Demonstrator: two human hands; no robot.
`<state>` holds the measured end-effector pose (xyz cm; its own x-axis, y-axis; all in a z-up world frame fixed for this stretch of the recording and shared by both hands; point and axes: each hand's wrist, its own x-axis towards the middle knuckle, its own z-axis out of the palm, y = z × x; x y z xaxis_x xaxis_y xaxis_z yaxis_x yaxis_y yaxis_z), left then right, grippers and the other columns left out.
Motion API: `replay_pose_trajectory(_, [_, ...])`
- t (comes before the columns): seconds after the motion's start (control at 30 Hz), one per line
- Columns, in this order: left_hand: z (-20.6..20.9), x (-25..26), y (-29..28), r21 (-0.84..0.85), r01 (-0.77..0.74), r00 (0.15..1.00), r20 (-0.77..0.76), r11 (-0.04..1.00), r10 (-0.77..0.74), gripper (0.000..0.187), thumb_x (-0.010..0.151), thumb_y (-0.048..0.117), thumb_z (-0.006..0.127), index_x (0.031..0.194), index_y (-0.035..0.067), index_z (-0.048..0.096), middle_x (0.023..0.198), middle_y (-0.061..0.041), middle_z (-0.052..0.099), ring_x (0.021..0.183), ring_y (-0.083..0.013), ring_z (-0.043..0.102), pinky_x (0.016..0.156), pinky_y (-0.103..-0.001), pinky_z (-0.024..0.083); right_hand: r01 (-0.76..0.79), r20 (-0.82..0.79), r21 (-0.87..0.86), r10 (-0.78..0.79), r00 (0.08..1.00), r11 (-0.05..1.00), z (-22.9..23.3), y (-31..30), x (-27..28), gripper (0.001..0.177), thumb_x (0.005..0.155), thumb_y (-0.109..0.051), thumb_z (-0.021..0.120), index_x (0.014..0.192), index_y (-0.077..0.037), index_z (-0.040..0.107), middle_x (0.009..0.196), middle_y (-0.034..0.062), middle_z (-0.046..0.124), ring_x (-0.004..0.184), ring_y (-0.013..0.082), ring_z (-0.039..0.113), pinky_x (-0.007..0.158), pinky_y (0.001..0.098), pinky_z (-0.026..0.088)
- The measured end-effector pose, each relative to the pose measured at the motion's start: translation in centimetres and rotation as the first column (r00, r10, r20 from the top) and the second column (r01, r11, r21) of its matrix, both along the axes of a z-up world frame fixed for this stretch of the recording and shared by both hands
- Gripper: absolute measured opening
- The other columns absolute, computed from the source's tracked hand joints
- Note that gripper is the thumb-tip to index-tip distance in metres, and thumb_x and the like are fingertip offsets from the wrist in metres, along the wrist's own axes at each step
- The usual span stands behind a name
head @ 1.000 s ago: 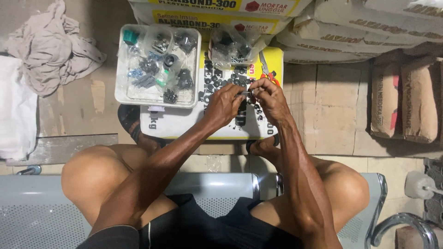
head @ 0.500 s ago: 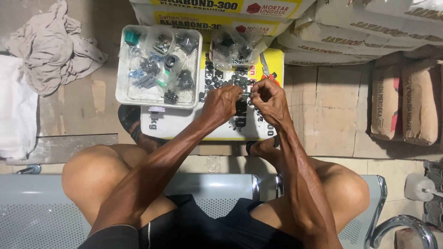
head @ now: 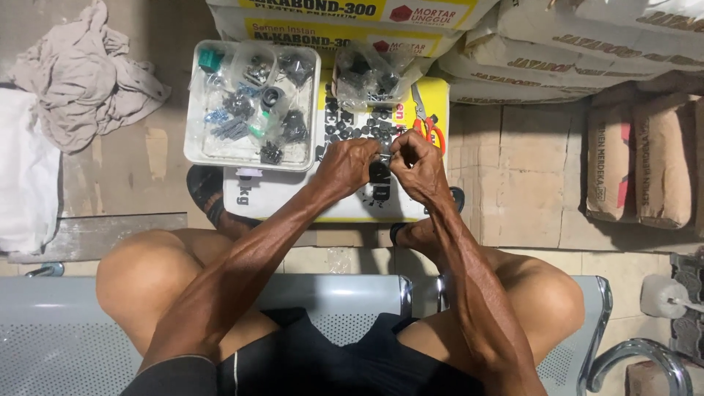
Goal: Assembling small black plastic components by snapping them together on a tray.
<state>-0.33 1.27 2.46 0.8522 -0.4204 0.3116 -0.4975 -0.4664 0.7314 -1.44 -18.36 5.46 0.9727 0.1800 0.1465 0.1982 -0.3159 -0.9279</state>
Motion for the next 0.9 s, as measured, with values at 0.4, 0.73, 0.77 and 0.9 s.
replay_pose_trajectory(0.4, [-0.7, -0.2, -1.1, -0.096, 0.006, 0.997, -0.078, 0.995, -0.014, 0.015, 0.093, 0.005, 0.06, 0.078, 0.007, 0.062, 0.062, -0.013, 0.061, 0.063, -0.0375, 0.067, 0.054, -0.039, 0.051, -0.045, 0.08, -0.017, 0.047, 0.996, 0.999, -0.3, 0.7, 0.1, 0.011, 0.08, 0.006, 0.066, 0.086, -0.003, 0.065, 0.075, 0.0135, 0.065, 0.069, 0.0223, 0.063, 0.059, 0.0368, 0.052])
replay_pose_trajectory(0.73, [0.9, 1.8, -0.2, -0.148, -0.073, 0.99, -0.131, 0.986, 0.054, 0.013, 0.092, 0.001, 0.065, 0.093, 0.011, 0.073, 0.074, -0.012, 0.072, 0.071, -0.0344, 0.073, 0.059, -0.038, 0.056, 0.055, 0.067, -0.016, -0.053, 0.996, 0.998, 3.9, -0.6, 0.3, 0.019, 0.091, 0.006, 0.063, 0.107, 0.001, 0.073, 0.089, 0.0174, 0.068, 0.076, 0.0222, 0.063, 0.063, 0.0346, 0.055])
replay_pose_trajectory(0.77, [1.0, 1.8, -0.2, -0.138, -0.056, 0.99, -0.133, 0.989, 0.037, 0.014, 0.092, -0.001, 0.065, 0.093, 0.011, 0.073, 0.075, -0.012, 0.073, 0.071, -0.0338, 0.073, 0.061, -0.037, 0.057, 0.047, 0.046, -0.025, -0.046, 0.998, 0.999, 3.9, -0.7, 0.4, 0.017, 0.09, 0.005, 0.067, 0.105, 0.0, 0.073, 0.089, 0.0149, 0.067, 0.076, 0.0199, 0.063, 0.064, 0.0335, 0.054])
replay_pose_trajectory(0.9, [2.7, 1.4, -0.5, -0.105, 0.005, 0.999, -0.052, 0.994, -0.011, 0.011, 0.091, -0.002, 0.065, 0.093, 0.007, 0.072, 0.076, -0.017, 0.073, 0.069, -0.0404, 0.072, 0.057, -0.042, 0.057, -0.004, 0.001, 0.047, 0.004, 1.0, 0.999, 2.6, -0.9, 0.7, 0.015, 0.083, 0.006, 0.067, 0.097, 0.0, 0.068, 0.081, 0.0127, 0.06, 0.072, 0.019, 0.058, 0.061, 0.0332, 0.05])
